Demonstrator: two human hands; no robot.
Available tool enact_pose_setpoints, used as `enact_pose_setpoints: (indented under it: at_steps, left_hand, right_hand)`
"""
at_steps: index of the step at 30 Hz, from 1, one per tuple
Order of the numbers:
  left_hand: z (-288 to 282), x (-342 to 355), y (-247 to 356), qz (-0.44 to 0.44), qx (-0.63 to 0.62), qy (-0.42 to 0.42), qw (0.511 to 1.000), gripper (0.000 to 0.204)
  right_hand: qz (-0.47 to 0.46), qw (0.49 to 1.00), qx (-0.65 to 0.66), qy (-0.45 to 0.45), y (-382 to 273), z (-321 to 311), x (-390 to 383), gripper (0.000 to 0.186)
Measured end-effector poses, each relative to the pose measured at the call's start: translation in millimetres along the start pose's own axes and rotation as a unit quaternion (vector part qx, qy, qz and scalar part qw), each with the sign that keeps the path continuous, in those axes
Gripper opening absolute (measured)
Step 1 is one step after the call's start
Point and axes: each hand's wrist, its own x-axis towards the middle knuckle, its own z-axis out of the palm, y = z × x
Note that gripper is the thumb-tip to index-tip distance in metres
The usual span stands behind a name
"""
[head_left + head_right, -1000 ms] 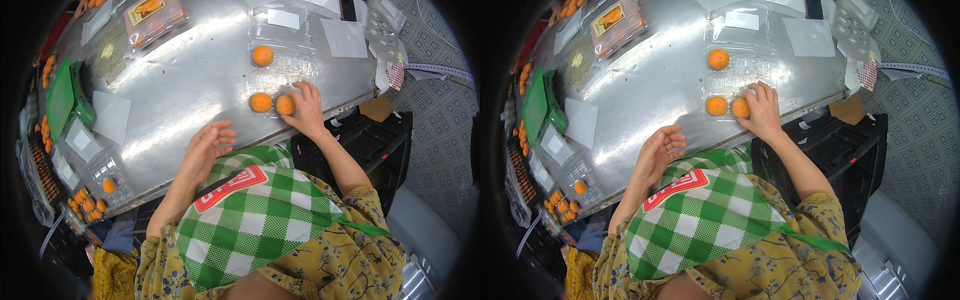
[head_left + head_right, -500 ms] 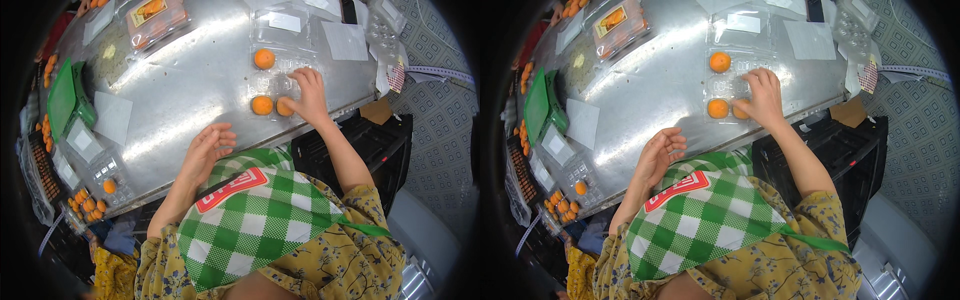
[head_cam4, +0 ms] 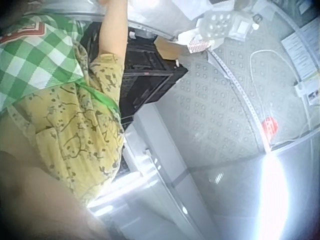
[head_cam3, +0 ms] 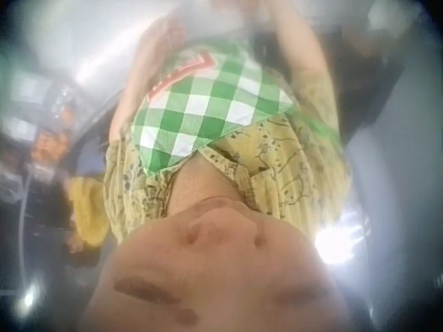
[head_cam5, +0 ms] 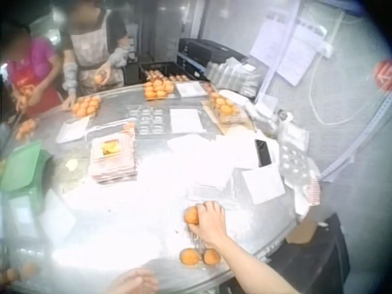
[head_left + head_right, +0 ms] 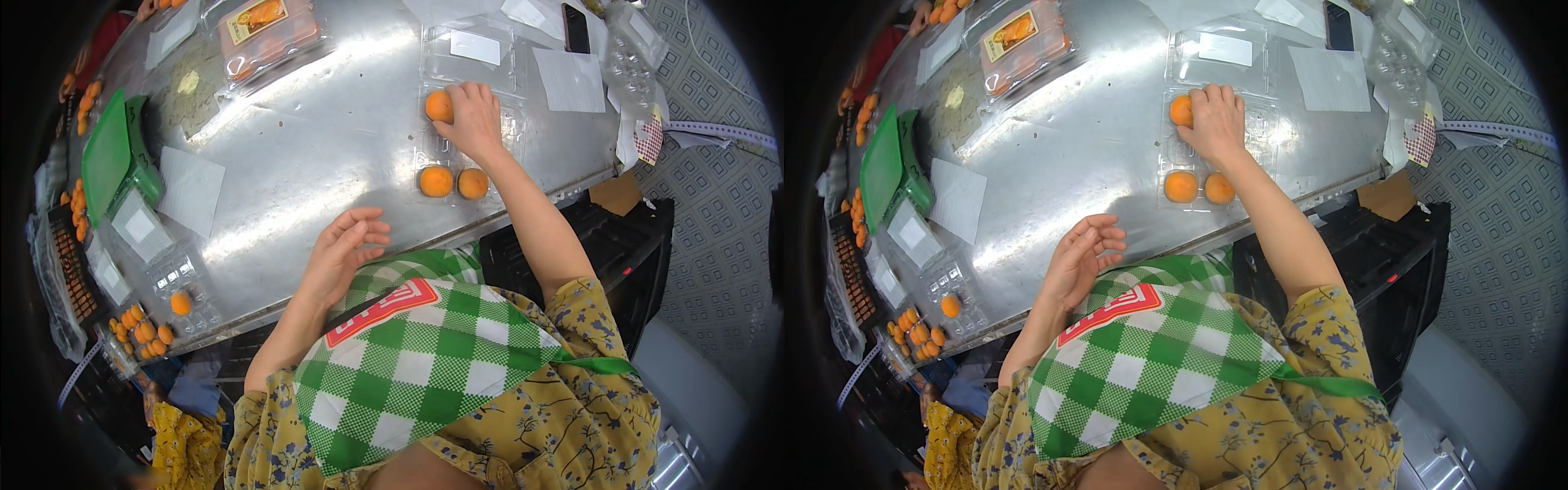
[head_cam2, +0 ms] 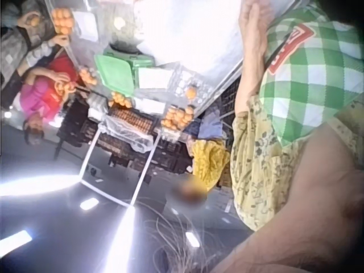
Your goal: The person picks up persimmons from a metal table, rotates them to inspect the surface, and places them into clear plastic clamshell containers. The person closes the containers and sets them aside, repeating the process with additional fruit.
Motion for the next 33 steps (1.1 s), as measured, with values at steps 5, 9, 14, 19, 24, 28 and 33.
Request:
enact_pose_setpoints:
  at_steps: [5,9,14,19,24,28,33]
  left_hand:
    - [2,1,1,-0.004,0.005,-0.003,1.0,0.036]
    - [-1,-1,2,0.001,0.005,0.013,1.0,0.031]
    - [8,2,9,0.178,0.203,0.05,0.961,0.05]
    - [12,3,11,0.308,0.329,0.045,0.892,0.073]
    - [13,1,8,0.321,0.331,0.063,0.885,0.075]
    - [10,1,5,0.317,0.342,0.072,0.882,0.071]
    - [10,0,8,0.31,0.294,0.068,0.902,0.066]
  right_hand:
    - [0.012,0.999,0.032,0.028,-4,-7,0,0.05]
    - [0.029,0.97,0.235,0.046,-20,-28,-16,0.051]
    - [0.251,0.472,0.796,-0.282,-60,-46,-61,0.058]
    - [0.267,0.439,0.776,-0.367,-93,-56,-78,0.058]
    - [0.295,0.49,0.721,-0.39,-105,-56,-81,0.057]
    - [0.302,0.538,0.682,-0.392,-112,-59,-81,0.058]
    - [0.31,0.566,0.664,-0.378,-116,-67,-82,0.057]
